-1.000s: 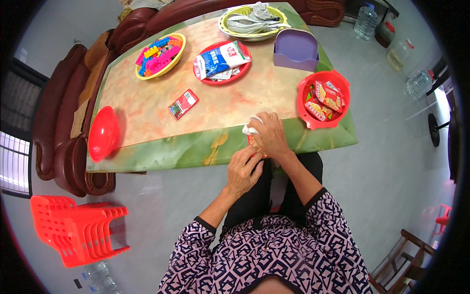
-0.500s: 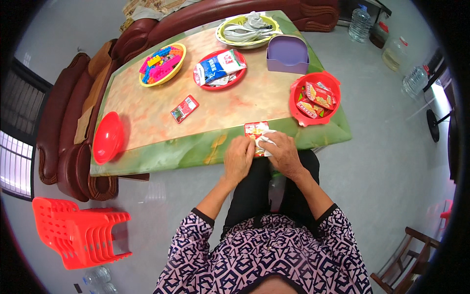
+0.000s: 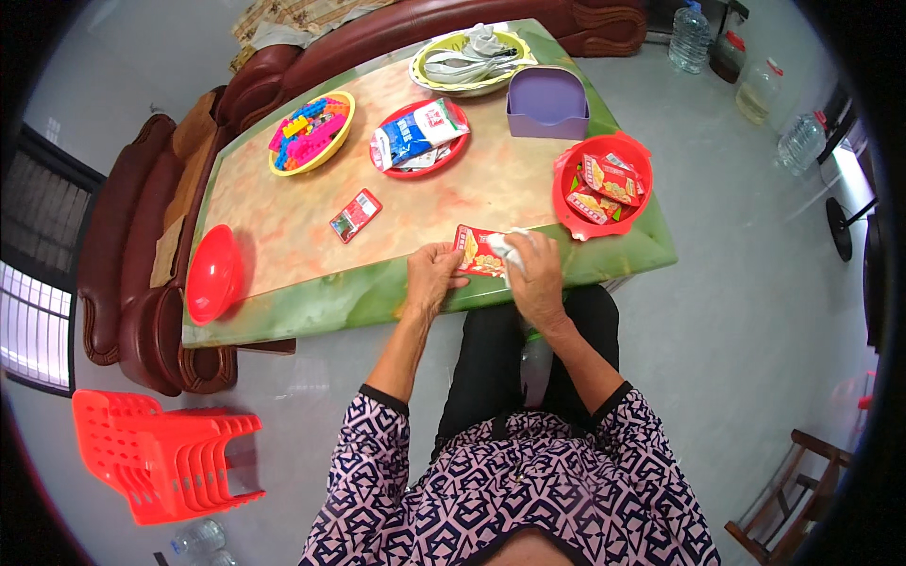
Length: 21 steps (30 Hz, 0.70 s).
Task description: The person sits on the floor and wipes a table surface with a white cloth. They handle various items on the table, including small red packets, a blue and white package, and a purple plastic container, wiping each item individually before placing them back on the table.
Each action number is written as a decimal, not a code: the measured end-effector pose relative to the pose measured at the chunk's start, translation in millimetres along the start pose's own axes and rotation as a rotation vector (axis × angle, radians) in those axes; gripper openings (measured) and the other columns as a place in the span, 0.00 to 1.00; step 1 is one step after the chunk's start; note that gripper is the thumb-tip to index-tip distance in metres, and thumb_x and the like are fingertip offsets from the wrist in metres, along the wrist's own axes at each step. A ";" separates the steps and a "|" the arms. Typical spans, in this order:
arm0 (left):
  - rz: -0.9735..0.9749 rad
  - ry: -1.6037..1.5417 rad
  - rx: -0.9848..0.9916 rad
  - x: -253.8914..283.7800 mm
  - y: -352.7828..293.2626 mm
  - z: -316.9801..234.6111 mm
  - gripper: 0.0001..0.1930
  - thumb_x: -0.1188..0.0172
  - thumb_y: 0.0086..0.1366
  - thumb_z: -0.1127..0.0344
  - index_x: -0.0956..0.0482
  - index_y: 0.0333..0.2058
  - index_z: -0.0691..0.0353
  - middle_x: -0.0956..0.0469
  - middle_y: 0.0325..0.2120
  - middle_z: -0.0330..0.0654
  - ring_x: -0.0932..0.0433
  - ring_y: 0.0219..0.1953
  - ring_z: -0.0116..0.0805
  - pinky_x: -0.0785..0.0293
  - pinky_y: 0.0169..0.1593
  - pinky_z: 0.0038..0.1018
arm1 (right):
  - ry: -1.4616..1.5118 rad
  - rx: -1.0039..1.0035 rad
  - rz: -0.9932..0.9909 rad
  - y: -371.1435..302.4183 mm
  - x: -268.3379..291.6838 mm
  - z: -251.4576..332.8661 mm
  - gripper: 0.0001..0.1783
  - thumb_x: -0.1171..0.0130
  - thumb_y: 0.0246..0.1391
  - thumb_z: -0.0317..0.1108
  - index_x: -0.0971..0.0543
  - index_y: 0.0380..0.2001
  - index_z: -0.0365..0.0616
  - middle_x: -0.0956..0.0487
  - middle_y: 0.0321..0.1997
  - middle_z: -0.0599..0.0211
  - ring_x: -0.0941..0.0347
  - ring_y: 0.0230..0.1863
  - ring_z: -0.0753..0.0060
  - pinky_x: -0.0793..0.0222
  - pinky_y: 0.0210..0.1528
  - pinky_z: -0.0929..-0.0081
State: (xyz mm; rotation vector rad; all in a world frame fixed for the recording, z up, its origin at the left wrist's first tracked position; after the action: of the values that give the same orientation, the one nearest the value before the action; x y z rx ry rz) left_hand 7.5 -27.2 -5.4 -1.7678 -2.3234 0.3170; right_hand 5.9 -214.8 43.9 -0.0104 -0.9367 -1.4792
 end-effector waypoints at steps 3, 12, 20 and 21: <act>0.007 -0.127 0.061 -3.9 -17.6 16.0 0.08 0.42 0.61 0.70 0.22 0.36 0.69 0.20 0.29 0.41 0.22 0.26 0.24 0.20 0.27 0.20 | -0.129 0.164 0.050 -11.5 -19.0 28.3 0.25 0.38 0.39 0.30 0.24 0.46 0.47 0.27 0.46 0.61 0.33 0.52 0.57 0.40 0.50 0.61; -0.030 -0.237 0.044 -6.0 -27.3 24.4 0.14 0.41 0.62 0.68 0.24 0.44 0.71 0.19 0.34 0.44 0.19 0.31 0.30 0.19 0.32 0.23 | -0.298 0.145 0.034 12.3 -42.0 9.7 0.19 0.40 0.44 0.33 0.22 0.43 0.50 0.25 0.46 0.68 0.31 0.50 0.67 0.40 0.49 0.65; -0.041 -0.300 0.052 -11.1 -23.8 25.8 0.14 0.42 0.63 0.68 0.24 0.45 0.72 0.19 0.33 0.43 0.19 0.29 0.29 0.19 0.31 0.23 | -0.390 0.164 0.039 23.8 -46.2 1.3 0.18 0.42 0.46 0.32 0.22 0.43 0.47 0.24 0.47 0.63 0.31 0.55 0.62 0.39 0.54 0.62; -0.030 -0.312 0.046 -10.1 -22.2 27.6 0.14 0.42 0.63 0.68 0.24 0.45 0.72 0.19 0.33 0.43 0.19 0.29 0.29 0.19 0.31 0.22 | -0.368 0.217 0.061 16.5 -45.1 11.5 0.18 0.43 0.46 0.32 0.23 0.44 0.46 0.24 0.48 0.61 0.32 0.56 0.60 0.39 0.55 0.62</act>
State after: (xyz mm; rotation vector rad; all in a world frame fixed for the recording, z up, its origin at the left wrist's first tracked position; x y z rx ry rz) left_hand -18.4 -44.1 -25.7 -1.7676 -2.5217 0.6804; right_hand 21.7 -168.7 36.1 -0.1553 -1.3796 -1.3354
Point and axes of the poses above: each hand's wrist, its own y-axis towards the middle knuckle, its own x-axis out of the back of the hand, z = x × y, the point moved 7 cm from there along y, towards the middle knuckle
